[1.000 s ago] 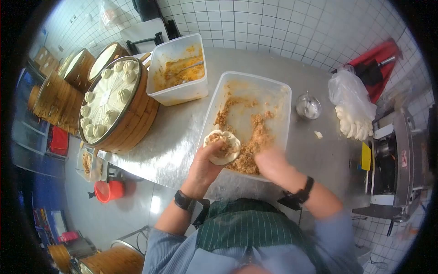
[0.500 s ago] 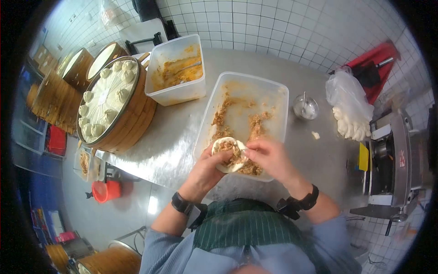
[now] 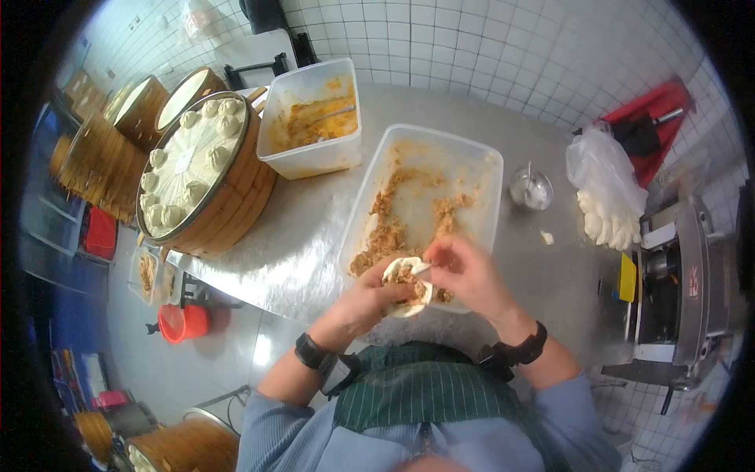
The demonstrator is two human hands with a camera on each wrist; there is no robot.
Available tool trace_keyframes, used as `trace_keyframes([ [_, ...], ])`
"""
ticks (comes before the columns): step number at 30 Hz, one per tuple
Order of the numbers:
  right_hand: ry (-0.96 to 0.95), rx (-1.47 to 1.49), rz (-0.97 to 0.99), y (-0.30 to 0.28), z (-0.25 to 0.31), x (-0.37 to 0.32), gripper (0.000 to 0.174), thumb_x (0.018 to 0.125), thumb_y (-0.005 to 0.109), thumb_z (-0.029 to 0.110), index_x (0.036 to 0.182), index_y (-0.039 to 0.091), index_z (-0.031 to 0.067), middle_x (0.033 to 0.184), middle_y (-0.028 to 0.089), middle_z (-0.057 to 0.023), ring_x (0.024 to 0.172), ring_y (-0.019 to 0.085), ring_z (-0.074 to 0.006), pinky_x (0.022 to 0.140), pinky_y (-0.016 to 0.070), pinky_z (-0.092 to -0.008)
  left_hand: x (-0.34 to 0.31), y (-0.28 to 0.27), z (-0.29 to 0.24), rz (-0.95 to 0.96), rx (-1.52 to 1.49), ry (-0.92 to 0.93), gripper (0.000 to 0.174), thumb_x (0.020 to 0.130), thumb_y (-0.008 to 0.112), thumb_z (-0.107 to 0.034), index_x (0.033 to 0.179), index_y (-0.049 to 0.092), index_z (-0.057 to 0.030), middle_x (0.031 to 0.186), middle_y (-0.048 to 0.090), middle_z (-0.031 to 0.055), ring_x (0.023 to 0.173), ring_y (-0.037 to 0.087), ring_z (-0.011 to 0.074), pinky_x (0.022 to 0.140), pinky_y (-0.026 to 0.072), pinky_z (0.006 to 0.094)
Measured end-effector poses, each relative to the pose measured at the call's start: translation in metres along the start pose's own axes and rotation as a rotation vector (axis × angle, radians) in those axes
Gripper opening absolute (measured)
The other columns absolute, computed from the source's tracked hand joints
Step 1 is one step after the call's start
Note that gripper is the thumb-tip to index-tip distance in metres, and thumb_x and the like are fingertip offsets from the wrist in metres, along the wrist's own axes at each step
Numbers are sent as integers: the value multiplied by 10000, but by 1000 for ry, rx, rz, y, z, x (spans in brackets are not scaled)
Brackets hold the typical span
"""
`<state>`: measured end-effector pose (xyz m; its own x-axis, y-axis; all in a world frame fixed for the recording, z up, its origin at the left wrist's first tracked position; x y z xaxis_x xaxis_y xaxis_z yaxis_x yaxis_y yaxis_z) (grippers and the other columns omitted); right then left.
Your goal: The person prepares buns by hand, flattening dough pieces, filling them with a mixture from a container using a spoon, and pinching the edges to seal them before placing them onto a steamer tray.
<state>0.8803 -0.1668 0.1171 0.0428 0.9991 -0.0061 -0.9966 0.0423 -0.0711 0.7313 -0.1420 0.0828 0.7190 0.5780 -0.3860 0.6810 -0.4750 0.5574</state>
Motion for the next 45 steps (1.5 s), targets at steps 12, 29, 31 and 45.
trace_keyframes([
  [12, -147, -193, 109, 6, -9, 2, 179, 797, 752, 131, 932, 673, 43, 876, 552, -10, 710, 513, -56, 645, 446, -204, -10, 11, -17, 158, 498, 83, 414, 871, 596, -64, 1265, 483, -14, 1103, 606, 87, 973, 613, 183, 842, 523, 328],
  [29, -143, -158, 116, 9, -16, 6, 209, 785, 738, 86, 982, 674, 57, 854, 547, -17, 740, 556, -90, 657, 464, -230, -11, 4, -9, 119, 605, 58, 371, 952, 513, -153, 1298, 464, -31, 1057, 573, 45, 947, 553, 130, 812, 462, 268],
  [31, -143, -140, 130, 6, -20, 4, 235, 785, 738, 81, 1009, 669, 62, 878, 550, -25, 751, 560, -88, 663, 466, -230, -15, 2, -16, -58, 29, 14, 417, 943, 525, -161, 1318, 439, 0, 1102, 576, 73, 977, 569, 168, 831, 474, 300],
  [45, -103, -149, 68, 13, -6, 5, 141, 771, 727, 36, 899, 667, 40, 872, 559, -19, 757, 552, -84, 651, 455, -230, -6, -5, -2, 67, 403, 1, 450, 930, 455, -170, 1363, 390, -64, 1171, 555, 90, 1016, 566, 164, 757, 534, 305],
])
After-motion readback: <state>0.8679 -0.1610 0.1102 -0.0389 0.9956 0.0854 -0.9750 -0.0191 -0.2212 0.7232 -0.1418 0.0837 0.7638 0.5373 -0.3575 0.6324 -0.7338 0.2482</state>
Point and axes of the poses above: each hand's wrist, its own x-axis towards the middle knuckle, its own y-axis out of the palm, z = x × y, the point moved 6 cm from there along x, towards the middle knuckle
